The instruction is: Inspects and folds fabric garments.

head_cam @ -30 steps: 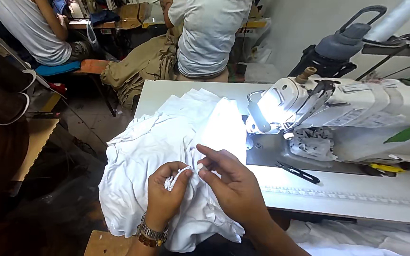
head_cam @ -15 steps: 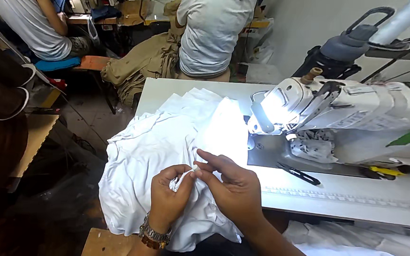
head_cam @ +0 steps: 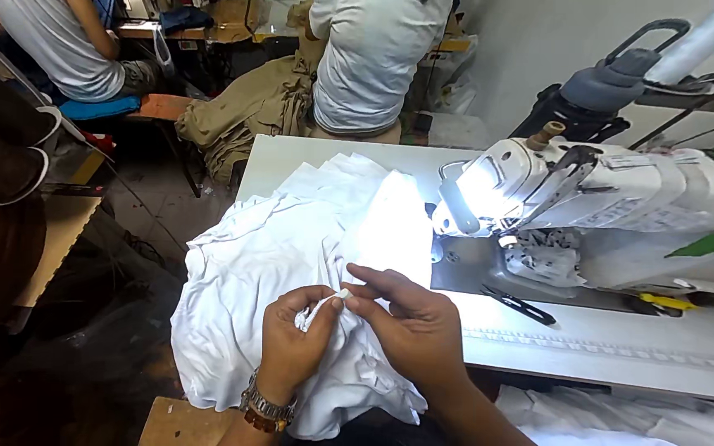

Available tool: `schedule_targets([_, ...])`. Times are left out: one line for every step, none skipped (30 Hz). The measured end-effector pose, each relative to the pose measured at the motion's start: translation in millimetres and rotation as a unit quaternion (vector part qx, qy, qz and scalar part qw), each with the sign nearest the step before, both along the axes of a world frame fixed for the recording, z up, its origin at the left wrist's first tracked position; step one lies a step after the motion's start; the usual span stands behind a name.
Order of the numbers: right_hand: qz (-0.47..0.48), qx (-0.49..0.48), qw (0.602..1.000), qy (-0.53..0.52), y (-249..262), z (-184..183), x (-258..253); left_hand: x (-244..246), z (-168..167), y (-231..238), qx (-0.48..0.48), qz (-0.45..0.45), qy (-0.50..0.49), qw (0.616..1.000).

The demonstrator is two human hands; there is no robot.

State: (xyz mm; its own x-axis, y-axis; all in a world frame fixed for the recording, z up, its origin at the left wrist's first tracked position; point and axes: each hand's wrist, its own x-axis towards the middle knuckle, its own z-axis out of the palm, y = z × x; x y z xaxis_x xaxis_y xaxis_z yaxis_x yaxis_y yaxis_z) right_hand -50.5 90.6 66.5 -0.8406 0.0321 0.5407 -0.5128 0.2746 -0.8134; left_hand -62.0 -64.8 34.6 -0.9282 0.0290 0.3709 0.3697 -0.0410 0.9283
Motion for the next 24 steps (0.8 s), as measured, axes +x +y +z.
schedule_targets([-0.005, 0.011, 1.0, 0.002, -2, 0, -1, 0, 0, 1, -0.002, 0.002, 0.005, 1.0])
schedule_targets([-0.008, 0.023, 1.0, 0.003, -3, 1, -2, 1, -1, 2, -0.007, 0.007, 0.014, 1.0])
schedule_targets([-0.008, 0.036, 0.999, 0.004, -5, 3, -4, 1, -2, 2, -0.009, 0.01, 0.02, 1.0])
schedule_targets([-0.005, 0.046, 0.999, 0.009, -7, 5, -5, 2, -3, 2, -0.009, 0.013, 0.022, 1.0])
schedule_targets([-0.001, 0.056, 0.998, 0.016, -9, 6, -7, 2, -3, 2, -0.011, 0.016, 0.022, 1.0])
schedule_targets([0.003, 0.062, 0.998, 0.021, -10, 7, -9, 1, -3, 2, -0.012, 0.015, 0.022, 1.0])
schedule_targets([0.01, 0.059, 0.998, 0.023, -10, 9, -10, 1, -3, 2, -0.013, 0.015, 0.022, 1.0])
schedule_targets([0.019, 0.047, 0.999, 0.017, -9, 11, -11, 0, -4, 2, -0.012, 0.013, 0.022, 1.0])
schedule_targets([0.026, 0.029, 0.999, 0.005, -6, 14, -11, -1, -4, 0, -0.01, 0.009, 0.019, 1.0])
schedule_targets([0.027, 0.011, 1.0, -0.008, -3, 16, -11, -2, -4, -1, -0.008, 0.007, 0.012, 1.0])
schedule_targets([0.02, -0.002, 1.0, -0.02, 0, 18, -9, -2, -4, -3, -0.006, 0.006, 0.005, 1.0])
schedule_targets([0.011, -0.008, 0.999, -0.029, 3, 19, -8, -3, -3, -5, -0.005, 0.007, -0.002, 1.0])
schedule_targets([0.006, -0.008, 0.999, -0.033, 4, 17, -6, -3, -3, -5, -0.004, 0.006, -0.005, 1.0])
schedule_targets([0.003, -0.005, 0.999, -0.034, 3, 13, -4, -4, -2, -5, -0.002, 0.004, -0.007, 1.0])
schedule_targets([-0.001, 0.001, 0.999, -0.034, 2, 9, -2, -3, -2, -4, -0.001, 0.001, -0.005, 1.0])
schedule_targets([-0.004, 0.01, 0.999, -0.031, 0, 6, -1, -3, -2, -3, -0.002, 0.001, -0.002, 1.0])
schedule_targets([-0.007, 0.019, 0.999, -0.027, -1, 5, -2, -4, -2, -2, -0.003, 0.002, 0.003, 1.0])
schedule_targets([-0.01, 0.03, 0.999, -0.021, -3, 5, -2, -4, -2, -2, -0.006, 0.006, 0.01, 1.0])
schedule_targets([-0.013, 0.041, 0.999, -0.014, -4, 5, -3, -5, -2, -3, -0.009, 0.01, 0.016, 1.0])
schedule_targets([-0.014, 0.049, 0.999, -0.007, -6, 5, -4, -5, -2, -5, -0.011, 0.014, 0.02, 1.0])
schedule_targets([-0.015, 0.055, 0.998, -0.001, -8, 5, -5, -5, -2, -6, -0.015, 0.02, 0.023, 0.999])
schedule_targets([-0.014, 0.06, 0.998, 0.006, -10, 5, -6, -5, -1, -8, -0.019, 0.025, 0.023, 0.999])
schedule_targets([-0.012, 0.06, 0.998, 0.013, -12, 5, -7, -5, -1, -9, -0.017, 0.028, 0.018, 0.999])
schedule_targets([-0.009, 0.056, 0.998, 0.015, -14, 5, -8, -5, -1, -10, -0.013, 0.031, 0.012, 0.999])
